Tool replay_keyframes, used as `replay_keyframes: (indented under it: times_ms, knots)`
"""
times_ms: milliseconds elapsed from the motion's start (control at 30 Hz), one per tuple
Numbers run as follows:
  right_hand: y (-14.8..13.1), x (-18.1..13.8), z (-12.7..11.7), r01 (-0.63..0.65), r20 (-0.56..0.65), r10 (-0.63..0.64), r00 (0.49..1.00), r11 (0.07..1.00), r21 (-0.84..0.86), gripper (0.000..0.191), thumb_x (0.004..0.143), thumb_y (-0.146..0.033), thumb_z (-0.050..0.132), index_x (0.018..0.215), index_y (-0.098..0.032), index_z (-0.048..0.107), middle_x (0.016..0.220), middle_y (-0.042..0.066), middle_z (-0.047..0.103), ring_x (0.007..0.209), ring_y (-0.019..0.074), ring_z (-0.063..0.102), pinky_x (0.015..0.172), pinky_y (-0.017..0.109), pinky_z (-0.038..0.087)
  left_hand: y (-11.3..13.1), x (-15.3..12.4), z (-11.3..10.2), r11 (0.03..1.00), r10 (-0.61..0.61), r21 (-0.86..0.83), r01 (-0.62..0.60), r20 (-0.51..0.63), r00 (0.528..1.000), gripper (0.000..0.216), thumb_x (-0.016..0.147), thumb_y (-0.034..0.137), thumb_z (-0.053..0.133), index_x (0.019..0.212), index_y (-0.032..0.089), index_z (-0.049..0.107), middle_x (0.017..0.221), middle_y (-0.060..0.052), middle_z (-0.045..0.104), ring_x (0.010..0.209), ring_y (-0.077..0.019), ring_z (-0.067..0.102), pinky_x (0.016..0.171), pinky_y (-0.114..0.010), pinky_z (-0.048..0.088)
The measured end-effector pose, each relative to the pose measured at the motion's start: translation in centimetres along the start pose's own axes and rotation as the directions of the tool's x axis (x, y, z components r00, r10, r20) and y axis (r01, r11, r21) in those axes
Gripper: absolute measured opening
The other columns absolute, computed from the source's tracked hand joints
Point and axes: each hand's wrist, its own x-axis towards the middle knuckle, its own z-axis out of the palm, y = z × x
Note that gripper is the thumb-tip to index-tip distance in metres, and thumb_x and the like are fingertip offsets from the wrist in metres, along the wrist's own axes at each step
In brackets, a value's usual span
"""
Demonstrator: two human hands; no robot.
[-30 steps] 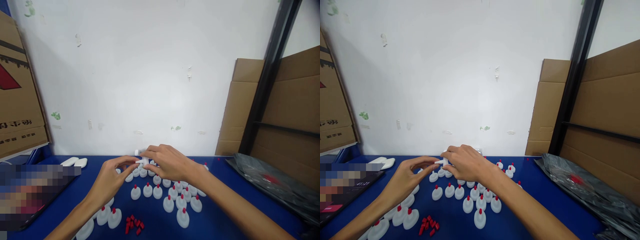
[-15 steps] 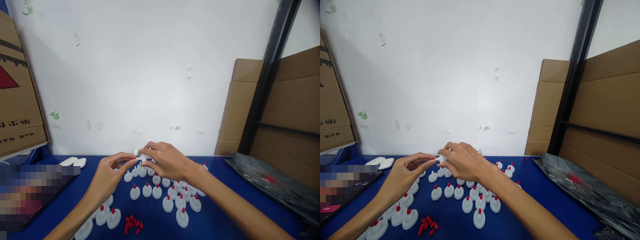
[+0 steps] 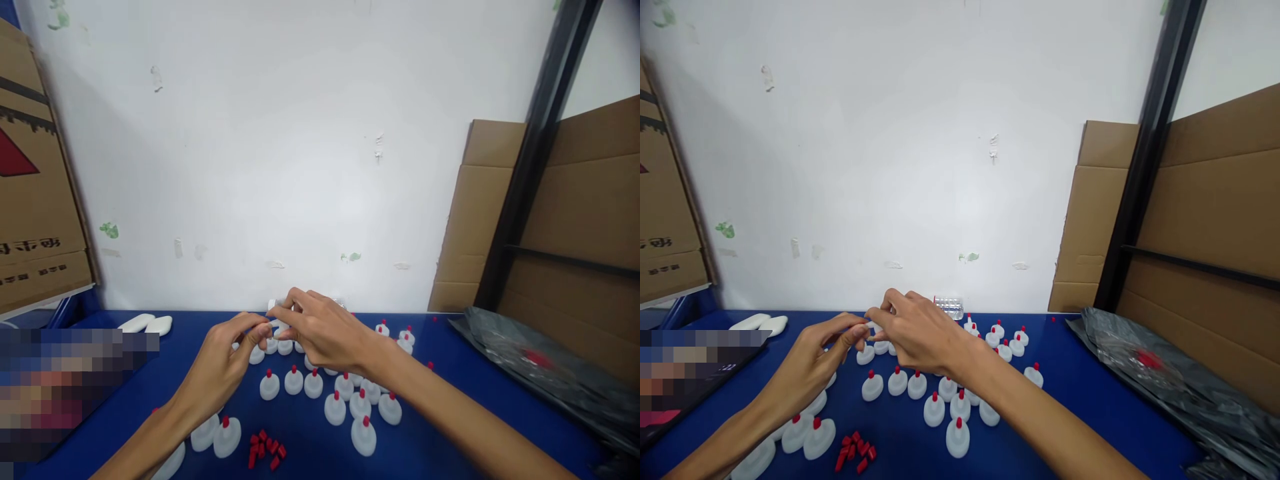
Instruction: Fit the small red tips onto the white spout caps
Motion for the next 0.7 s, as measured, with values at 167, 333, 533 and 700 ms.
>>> replay_keyframes:
  times_ms: [167, 333, 533, 700]
  knots:
    - [-0.2, 0.0, 0.3, 0.001, 0.024, -0.001, 1.0, 1.0, -0.016, 0.028, 0.099, -0.011, 0.053, 0.126, -0.015, 0.06, 0.114, 0.012, 0.061, 0.086, 0.0186, 0.055, 0.074, 0.032, 0.048, -0.1, 0.2, -0.1, 0.999, -0.005, 0.053, 0.003, 0.045, 0.999, 0.051, 0.105, 0.052, 0.038, 0.072, 0.022, 0.063, 0.073, 0.001, 0.065, 0.065, -0.0155, 0.058, 0.064, -0.028, 0.042]
    - [-0.4, 0.2, 0.7, -0.061, 0.018, 0.062, 0.998, 0.996, -0.064, 0.025, 0.106, -0.025, 0.052, 0.127, -0.016, 0.061, 0.116, 0.013, 0.064, 0.093, 0.0224, 0.061, 0.086, 0.039, 0.047, -1.0, 1.1, -1.1, 0.986, 0.01, 0.167, -0.029, 0.11, 0.994, 0.049, 0.105, 0.055, 0.036, 0.089, 0.026, 0.072, 0.093, -0.001, 0.073, 0.094, -0.0217, 0.063, 0.084, -0.032, 0.047]
    - [0.9, 0.0, 2.1, -0.182, 0.01, 0.184, 0.983, 0.98, -0.082, 0.018, 0.101, -0.016, 0.052, 0.116, -0.016, 0.061, 0.109, 0.012, 0.069, 0.084, 0.0219, 0.067, 0.092, 0.045, 0.045, -5.7, 2.1, -2.9, 0.902, -0.098, 0.428, 0.049, 0.093, 0.991, 0.044, 0.104, 0.052, 0.042, 0.105, 0.02, 0.071, 0.108, -0.011, 0.072, 0.113, -0.0292, 0.06, 0.106, -0.051, 0.041]
    - [2.0, -0.4, 3.1, -0.21, 0.048, 0.21, 0.976, 0.978, -0.005, 0.01, 0.101, -0.029, 0.064, 0.104, -0.019, 0.066, 0.11, 0.008, 0.07, 0.09, 0.0207, 0.068, 0.088, 0.039, 0.049, -8.2, 2.1, -3.3, 0.839, -0.281, 0.525, 0.146, 0.187, 0.941, 0.03, 0.1, 0.046, 0.061, 0.108, 0.018, 0.068, 0.102, -0.004, 0.071, 0.093, -0.0196, 0.07, 0.086, -0.04, 0.057]
